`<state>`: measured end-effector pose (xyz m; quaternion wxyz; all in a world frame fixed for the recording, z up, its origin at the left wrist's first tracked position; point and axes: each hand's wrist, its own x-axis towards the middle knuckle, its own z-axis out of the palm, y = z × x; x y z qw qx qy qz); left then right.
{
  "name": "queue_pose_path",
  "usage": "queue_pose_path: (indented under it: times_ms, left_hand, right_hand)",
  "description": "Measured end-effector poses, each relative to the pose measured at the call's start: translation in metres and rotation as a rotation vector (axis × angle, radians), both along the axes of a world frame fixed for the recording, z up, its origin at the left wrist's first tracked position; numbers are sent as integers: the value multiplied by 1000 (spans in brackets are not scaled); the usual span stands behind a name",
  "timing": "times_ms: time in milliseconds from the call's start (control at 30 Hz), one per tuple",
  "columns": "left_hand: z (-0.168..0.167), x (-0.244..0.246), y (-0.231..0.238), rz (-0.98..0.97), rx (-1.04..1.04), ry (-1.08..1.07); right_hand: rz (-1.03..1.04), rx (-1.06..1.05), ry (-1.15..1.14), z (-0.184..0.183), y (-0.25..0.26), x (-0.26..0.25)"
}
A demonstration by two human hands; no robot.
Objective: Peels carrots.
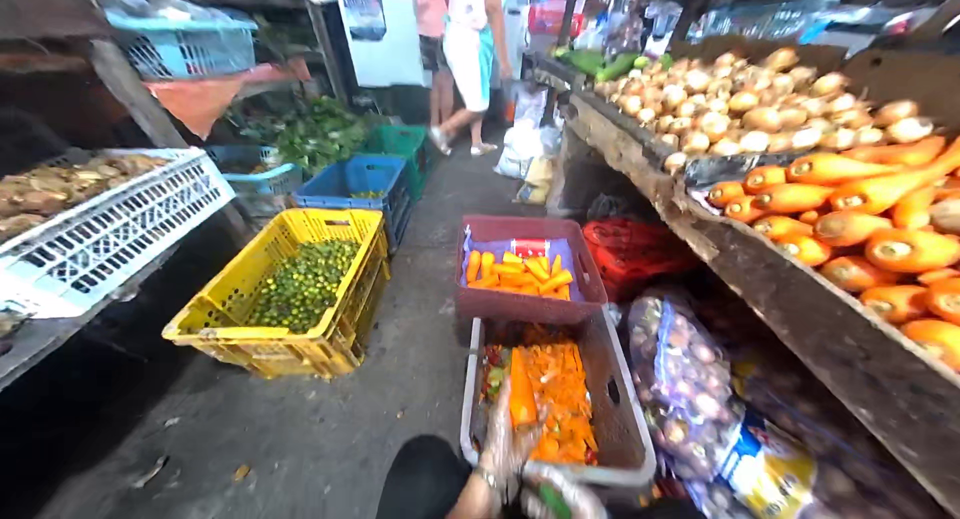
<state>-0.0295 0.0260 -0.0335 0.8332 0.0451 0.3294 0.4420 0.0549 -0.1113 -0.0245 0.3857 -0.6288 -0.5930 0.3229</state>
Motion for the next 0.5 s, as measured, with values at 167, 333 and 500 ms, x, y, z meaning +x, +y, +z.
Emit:
queue_pose_path:
  times_ms: [167,333,500]
  left_hand:
    - [12,-3,0,26,-50,-24]
    - [10,1,7,48,-61,90]
    - [6,3,2,119,12,168]
  right_hand:
    - [-266,-200,-215,27,19,39]
    - [-142,-221,-439,32,25,18]
    - [-89,-426,-484,39,36,6]
